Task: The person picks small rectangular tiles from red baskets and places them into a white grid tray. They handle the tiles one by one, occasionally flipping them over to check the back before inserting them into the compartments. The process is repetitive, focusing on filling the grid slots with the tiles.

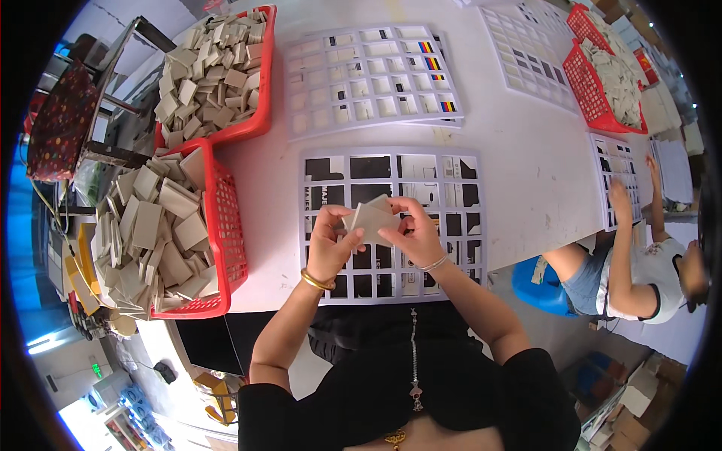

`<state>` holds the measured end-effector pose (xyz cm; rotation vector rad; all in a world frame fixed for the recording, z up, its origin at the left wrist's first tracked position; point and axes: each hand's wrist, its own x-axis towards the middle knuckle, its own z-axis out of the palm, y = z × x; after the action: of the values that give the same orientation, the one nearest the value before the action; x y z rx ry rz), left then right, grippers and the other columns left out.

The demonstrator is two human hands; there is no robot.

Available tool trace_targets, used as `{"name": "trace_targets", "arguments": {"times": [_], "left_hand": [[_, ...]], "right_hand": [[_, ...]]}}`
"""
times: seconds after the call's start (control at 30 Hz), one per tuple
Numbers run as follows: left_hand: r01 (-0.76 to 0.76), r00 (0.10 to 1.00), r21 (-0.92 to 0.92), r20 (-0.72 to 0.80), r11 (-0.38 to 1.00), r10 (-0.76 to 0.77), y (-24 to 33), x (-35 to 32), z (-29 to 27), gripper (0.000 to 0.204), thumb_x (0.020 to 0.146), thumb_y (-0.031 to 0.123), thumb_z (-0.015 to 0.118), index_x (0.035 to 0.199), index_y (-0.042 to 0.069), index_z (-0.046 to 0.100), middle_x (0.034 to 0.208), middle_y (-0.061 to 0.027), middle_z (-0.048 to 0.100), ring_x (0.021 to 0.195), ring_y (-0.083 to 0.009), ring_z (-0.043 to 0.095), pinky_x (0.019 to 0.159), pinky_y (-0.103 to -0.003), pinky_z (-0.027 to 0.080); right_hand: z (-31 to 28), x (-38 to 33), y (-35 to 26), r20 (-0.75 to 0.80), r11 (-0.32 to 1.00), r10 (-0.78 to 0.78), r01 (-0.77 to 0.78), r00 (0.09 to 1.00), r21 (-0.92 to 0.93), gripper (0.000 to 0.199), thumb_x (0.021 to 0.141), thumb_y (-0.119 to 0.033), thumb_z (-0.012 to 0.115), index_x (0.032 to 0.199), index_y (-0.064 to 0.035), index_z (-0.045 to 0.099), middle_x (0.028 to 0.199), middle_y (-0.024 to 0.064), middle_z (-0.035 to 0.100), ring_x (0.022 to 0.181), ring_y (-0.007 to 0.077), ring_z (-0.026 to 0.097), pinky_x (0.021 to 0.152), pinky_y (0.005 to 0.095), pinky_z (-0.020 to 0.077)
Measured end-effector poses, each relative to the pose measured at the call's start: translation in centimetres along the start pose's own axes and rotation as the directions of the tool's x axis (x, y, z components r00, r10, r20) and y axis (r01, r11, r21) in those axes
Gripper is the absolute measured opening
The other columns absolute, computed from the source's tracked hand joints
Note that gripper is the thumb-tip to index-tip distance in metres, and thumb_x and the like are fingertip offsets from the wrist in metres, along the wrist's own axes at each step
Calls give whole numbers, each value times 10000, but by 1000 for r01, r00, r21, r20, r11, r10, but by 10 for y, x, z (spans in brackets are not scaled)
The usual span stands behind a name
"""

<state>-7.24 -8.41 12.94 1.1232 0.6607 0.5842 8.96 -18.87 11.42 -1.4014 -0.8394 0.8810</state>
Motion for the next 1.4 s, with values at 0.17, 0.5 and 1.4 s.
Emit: {"name": "trace_targets", "arguments": {"times": [0.17,0.5,1.4], "left_hand": [[-173,983,97,-51,980,179,-12,17,3,324,813,-20,676,1044,46,459,968,-53,565,706,-95,612,547,-204,535],[-89,962,385,-205,919,179,-24,62,-27,161,837,62,664,967,18,580,806,-42,611,670,-89,585,546,-212,459],[-352,927,936,351,-18,128,-53,62,-27,192,811,95,584,971,177,651,1100,10,606,751,-229,651,599,-353,534]], "right_hand": [[-2,10,12,-5,984,169,-169,986,63,456,778,-122,750,1140,-35,487,904,65,576,705,66,569,534,191,460],[-48,51,18,-365,904,282,-119,887,411,283,836,-139,703,1000,-35,496,804,30,572,522,49,495,355,199,367],[-38,140,64,-75,885,129,-149,989,-442,143,781,-121,683,870,-35,611,669,67,613,580,163,576,587,305,486]]}}
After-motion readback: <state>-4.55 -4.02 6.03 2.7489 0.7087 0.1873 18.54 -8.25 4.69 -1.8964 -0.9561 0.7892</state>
